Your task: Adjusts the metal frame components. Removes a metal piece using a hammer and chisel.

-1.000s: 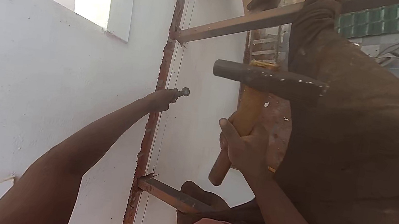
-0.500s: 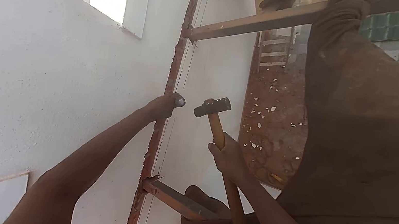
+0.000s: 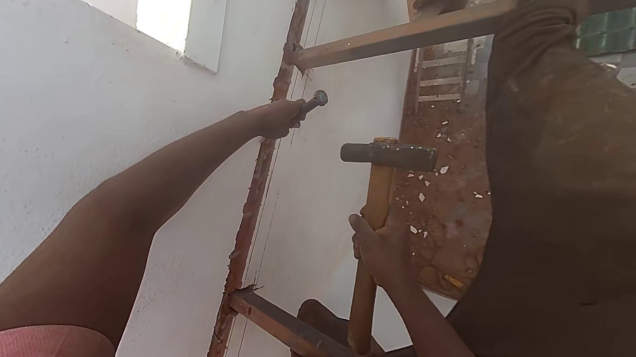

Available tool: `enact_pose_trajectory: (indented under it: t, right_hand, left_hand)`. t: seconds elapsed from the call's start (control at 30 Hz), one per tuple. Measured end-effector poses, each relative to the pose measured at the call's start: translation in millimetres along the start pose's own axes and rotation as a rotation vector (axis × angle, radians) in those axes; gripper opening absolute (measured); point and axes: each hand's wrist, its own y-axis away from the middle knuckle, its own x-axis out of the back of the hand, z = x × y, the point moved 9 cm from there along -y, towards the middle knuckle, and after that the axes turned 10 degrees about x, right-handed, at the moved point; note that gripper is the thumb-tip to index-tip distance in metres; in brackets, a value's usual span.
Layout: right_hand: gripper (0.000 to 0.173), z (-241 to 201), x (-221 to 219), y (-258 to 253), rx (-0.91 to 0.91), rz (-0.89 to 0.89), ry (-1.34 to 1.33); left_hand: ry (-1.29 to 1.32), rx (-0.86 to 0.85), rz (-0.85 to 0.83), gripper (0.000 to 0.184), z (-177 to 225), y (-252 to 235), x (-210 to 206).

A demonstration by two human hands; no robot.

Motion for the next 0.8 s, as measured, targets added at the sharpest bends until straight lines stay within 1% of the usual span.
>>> enact_pose_trajectory:
  t: [0.13,0.23,0.37,0.57,0.67,0.73,0.8]
  right_hand:
    - [0.02,-6.7,6.0,-0.8,0.05,0.031,-0.206]
    - [0.021,-10.5,10.3,-2.5,0.069,0.062,-0.273]
    - [0.019,-13.6,14.4,-5.9,0.089,0.094,-0.319]
    - [0.019,-25.1,17.9,-8.4,0.118,0.115,-0.343]
    - [0.021,-43.4,21.1,-5.2,0.146,0.116,-0.367]
    - [0.018,-74.5,27.8,-0.5,0.256,0.121,-0.416]
    - [0.016,-113.6,37.5,3.2,0.512,0.154,-0.465]
  left_hand:
    - [-0.049,-0.017,-0.061,0.018,8.7,-19.1,-15.2]
    - [-0.059,-0.026,-0.076,0.019,13.6,-29.0,-22.4]
    - [-0.054,-0.013,-0.095,0.02,16.7,-38.3,-22.8]
    - [-0.041,-0.016,-0.084,0.02,10.0,-44.2,-21.7]
    - [-0.077,-0.008,-0.114,0.018,6.8,-39.9,-29.0]
    - [-0.106,-0.024,-0.132,0.02,8.3,-35.9,-33.8]
    - [-0.116,-0.024,-0.137,0.021,8.5,-28.9,-37.6]
